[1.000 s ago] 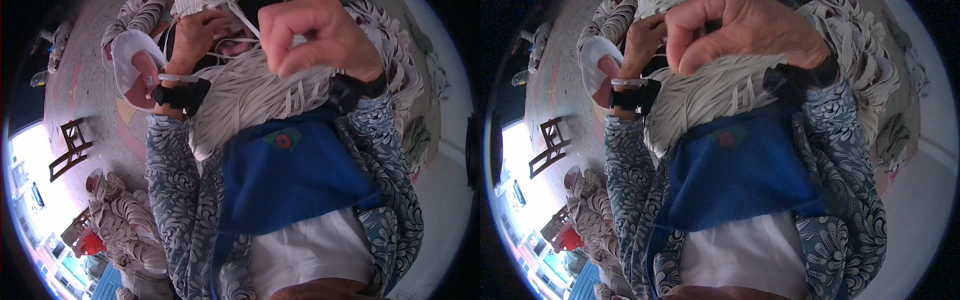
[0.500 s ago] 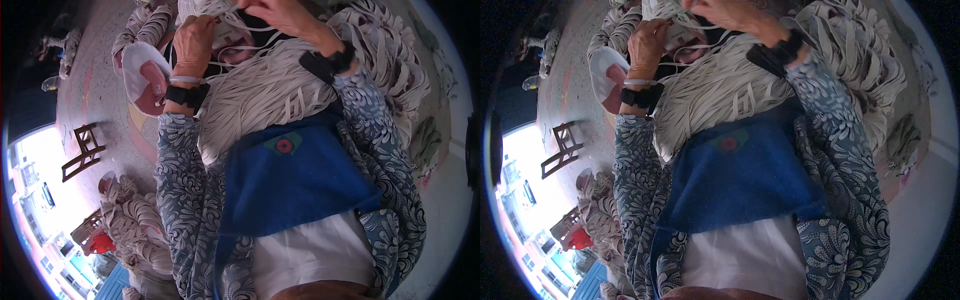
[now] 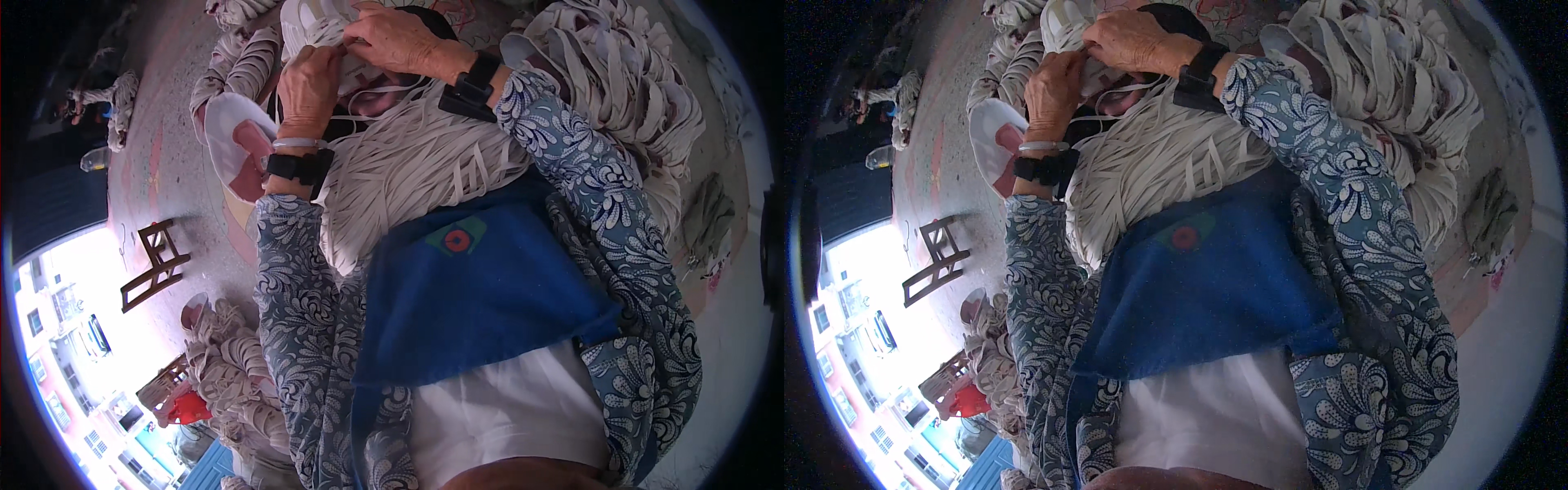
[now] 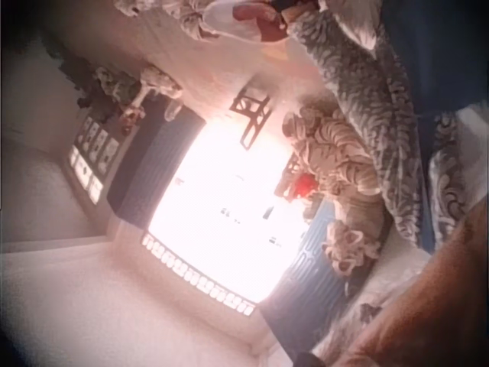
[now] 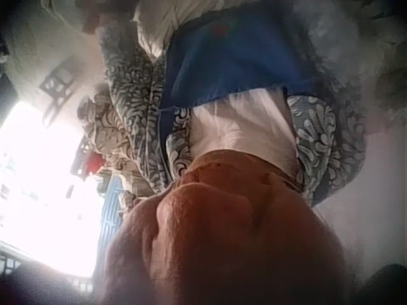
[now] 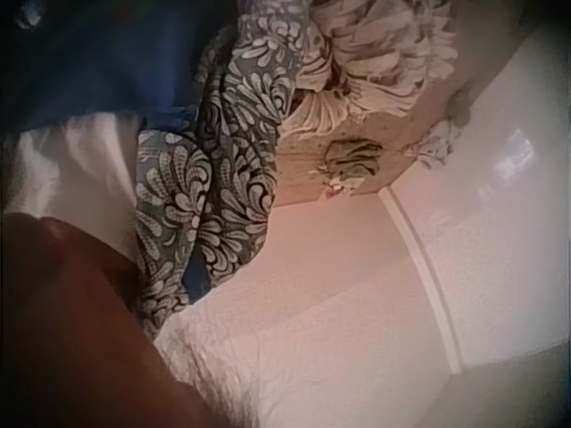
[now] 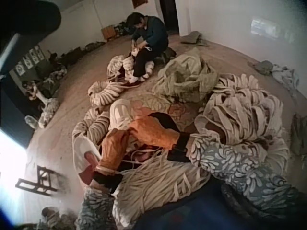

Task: The person sits on the floor and laces a white sneaker by hand, threading white shoelaces through the eyelets. The person pulls the laces tight and adjusts them repeatedly while surrounded by piles of similar shoes and loose laces.

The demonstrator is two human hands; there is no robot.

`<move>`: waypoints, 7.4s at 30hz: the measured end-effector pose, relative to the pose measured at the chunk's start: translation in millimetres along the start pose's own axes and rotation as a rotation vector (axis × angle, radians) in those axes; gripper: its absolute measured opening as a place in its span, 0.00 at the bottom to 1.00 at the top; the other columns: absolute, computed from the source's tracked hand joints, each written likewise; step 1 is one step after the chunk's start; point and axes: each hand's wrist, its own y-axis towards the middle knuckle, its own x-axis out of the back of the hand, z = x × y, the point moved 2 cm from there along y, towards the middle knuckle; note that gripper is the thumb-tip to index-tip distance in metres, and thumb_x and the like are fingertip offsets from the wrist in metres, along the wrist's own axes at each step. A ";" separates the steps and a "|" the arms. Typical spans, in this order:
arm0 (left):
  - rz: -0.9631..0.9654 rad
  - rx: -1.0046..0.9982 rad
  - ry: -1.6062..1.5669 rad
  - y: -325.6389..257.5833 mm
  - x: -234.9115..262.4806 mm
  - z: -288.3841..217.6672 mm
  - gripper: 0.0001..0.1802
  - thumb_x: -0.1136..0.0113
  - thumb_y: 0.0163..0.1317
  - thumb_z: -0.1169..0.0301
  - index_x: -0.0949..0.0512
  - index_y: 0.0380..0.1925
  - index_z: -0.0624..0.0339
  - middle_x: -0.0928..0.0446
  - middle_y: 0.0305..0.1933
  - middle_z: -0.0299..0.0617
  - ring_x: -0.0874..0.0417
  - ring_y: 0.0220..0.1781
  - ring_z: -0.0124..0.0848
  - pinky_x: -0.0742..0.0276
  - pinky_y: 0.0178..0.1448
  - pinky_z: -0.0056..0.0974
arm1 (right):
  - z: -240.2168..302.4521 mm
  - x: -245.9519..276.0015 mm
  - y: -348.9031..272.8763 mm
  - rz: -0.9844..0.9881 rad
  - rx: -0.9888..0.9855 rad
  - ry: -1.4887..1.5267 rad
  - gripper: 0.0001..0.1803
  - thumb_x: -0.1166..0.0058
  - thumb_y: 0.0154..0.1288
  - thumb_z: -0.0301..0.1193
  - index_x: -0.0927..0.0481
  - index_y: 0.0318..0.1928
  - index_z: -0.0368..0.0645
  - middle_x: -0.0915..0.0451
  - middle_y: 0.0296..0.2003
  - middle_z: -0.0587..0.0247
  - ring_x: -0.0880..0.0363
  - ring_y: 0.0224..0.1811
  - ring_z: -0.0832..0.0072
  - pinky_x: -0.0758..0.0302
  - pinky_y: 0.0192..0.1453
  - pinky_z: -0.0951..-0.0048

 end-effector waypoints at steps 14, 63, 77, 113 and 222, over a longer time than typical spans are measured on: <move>-0.006 0.079 -0.005 -4.5 -2.1 1.8 0.08 0.41 0.61 0.65 0.21 0.38 0.52 0.18 0.30 0.48 0.16 0.33 0.48 0.22 0.36 0.46 | 4.9 -2.4 6.0 -0.130 0.129 -0.159 0.11 0.44 0.61 0.33 0.21 0.30 0.36 0.26 0.20 0.50 0.24 0.27 0.57 0.24 0.35 0.60; -0.040 0.010 -0.298 -13.8 23.4 -27.6 0.07 0.38 0.59 0.68 0.17 0.37 0.55 0.18 0.30 0.38 0.17 0.31 0.37 0.22 0.36 0.36 | 26.2 55.2 -2.7 0.306 -0.038 0.383 0.12 0.48 0.65 0.34 0.21 0.35 0.36 0.26 0.25 0.60 0.29 0.22 0.71 0.32 0.27 0.67; 0.243 0.261 -1.274 -42.5 52.0 -111.8 0.09 0.41 0.64 0.69 0.22 0.38 0.64 0.22 0.30 0.38 0.20 0.32 0.27 0.23 0.38 0.32 | 19.2 42.4 -0.3 0.317 -0.130 0.260 0.14 0.52 0.67 0.33 0.18 0.40 0.35 0.22 0.40 0.46 0.25 0.33 0.64 0.28 0.37 0.66; -0.093 0.195 -0.277 -0.2 18.4 -4.2 0.12 0.41 0.62 0.67 0.22 0.30 0.67 0.22 0.27 0.56 0.20 0.28 0.49 0.26 0.32 0.46 | 1.7 -7.3 22.9 0.239 0.025 0.008 0.10 0.47 0.64 0.30 0.25 0.30 0.36 0.29 0.24 0.53 0.29 0.27 0.67 0.31 0.32 0.63; 0.005 0.454 -0.398 0.0 32.5 71.0 0.14 0.39 0.61 0.62 0.19 0.37 0.64 0.19 0.30 0.36 0.22 0.32 0.21 0.25 0.37 0.29 | -18.3 34.6 3.2 -0.003 0.169 -0.034 0.09 0.49 0.63 0.28 0.25 0.26 0.38 0.33 0.20 0.55 0.35 0.23 0.60 0.36 0.29 0.59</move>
